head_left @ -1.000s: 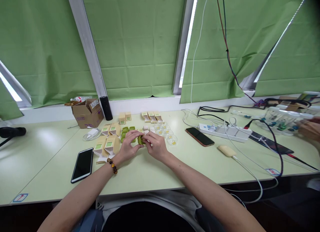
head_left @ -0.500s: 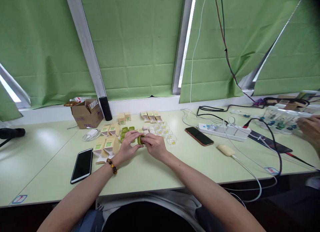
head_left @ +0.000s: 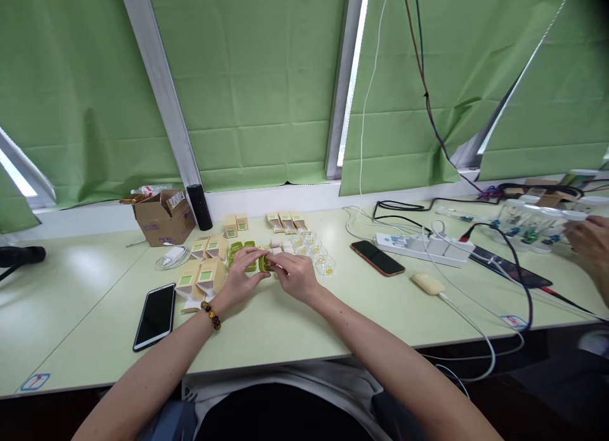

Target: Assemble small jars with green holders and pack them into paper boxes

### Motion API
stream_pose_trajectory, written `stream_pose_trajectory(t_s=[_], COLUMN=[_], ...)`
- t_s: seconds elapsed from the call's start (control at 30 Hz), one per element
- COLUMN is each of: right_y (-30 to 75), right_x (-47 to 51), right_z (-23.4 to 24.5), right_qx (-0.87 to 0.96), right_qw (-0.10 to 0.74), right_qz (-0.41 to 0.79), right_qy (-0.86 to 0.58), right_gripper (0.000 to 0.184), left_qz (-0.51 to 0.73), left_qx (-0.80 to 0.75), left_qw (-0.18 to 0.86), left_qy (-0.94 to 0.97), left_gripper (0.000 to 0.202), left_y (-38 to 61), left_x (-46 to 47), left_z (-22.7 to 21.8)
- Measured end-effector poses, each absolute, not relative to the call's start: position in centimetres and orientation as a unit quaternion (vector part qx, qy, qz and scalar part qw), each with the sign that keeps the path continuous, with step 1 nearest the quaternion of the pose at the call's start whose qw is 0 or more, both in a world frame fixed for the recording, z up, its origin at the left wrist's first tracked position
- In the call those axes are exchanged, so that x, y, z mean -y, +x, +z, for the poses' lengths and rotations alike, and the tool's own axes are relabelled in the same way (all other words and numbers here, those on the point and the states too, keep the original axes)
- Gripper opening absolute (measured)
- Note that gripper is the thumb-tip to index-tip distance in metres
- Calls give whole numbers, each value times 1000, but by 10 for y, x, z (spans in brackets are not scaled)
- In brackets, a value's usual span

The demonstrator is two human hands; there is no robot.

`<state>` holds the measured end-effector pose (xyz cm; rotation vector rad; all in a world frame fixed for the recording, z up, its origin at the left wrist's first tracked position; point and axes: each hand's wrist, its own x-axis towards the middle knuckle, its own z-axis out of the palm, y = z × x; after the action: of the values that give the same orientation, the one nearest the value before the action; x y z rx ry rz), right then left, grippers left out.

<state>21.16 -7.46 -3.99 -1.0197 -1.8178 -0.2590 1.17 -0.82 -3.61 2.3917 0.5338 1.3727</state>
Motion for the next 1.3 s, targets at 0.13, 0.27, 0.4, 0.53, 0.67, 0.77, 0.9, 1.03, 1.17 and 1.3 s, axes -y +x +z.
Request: stream_pose_trajectory(t_s=[0.13, 0.27, 0.4, 0.53, 0.67, 0.77, 0.9, 1.03, 1.17, 1.3], right_y=[214, 215, 213, 210, 212, 216, 218, 217, 217, 218], right_x=[77, 80, 79, 75, 67, 61, 58, 56, 55, 55], right_z=[-38, -36, -35, -35, -36, -38, -40, -44, -47, -48], right_qx=[740, 732, 749, 718, 625, 574, 539, 527, 523, 528], right_qw=[521, 545, 540, 580, 620, 635, 644, 639, 627, 614], right_qz=[-96, -73, 15, 164, 351, 424, 462, 485, 507, 524], right_qy=[-414, -402, -383, -348, -318, -297, -286, -281, -277, -263], right_gripper=[26, 42, 57, 43, 46, 53, 54, 54, 53, 52], left_qz=[501, 519, 521, 515, 505, 523, 553, 521, 480, 479], left_qx=[-209, -219, -212, -202, -209, -205, -205, -198, -172, -123], left_qw=[189, 241, 224, 171, 145, 115, 34, -59, -136, -228], left_qy=[818, 790, 796, 816, 824, 819, 807, 829, 849, 839], left_gripper=[45, 45, 45, 42, 47, 38, 16, 11, 15, 15], left_y=[11, 12, 11, 9, 9, 10, 9, 3, -1, -1], left_x=[7, 6, 4, 2, 6, 11, 13, 10, 8, 12], left_z=[-35, -36, -38, -39, -36, -33, -32, -33, -30, -23])
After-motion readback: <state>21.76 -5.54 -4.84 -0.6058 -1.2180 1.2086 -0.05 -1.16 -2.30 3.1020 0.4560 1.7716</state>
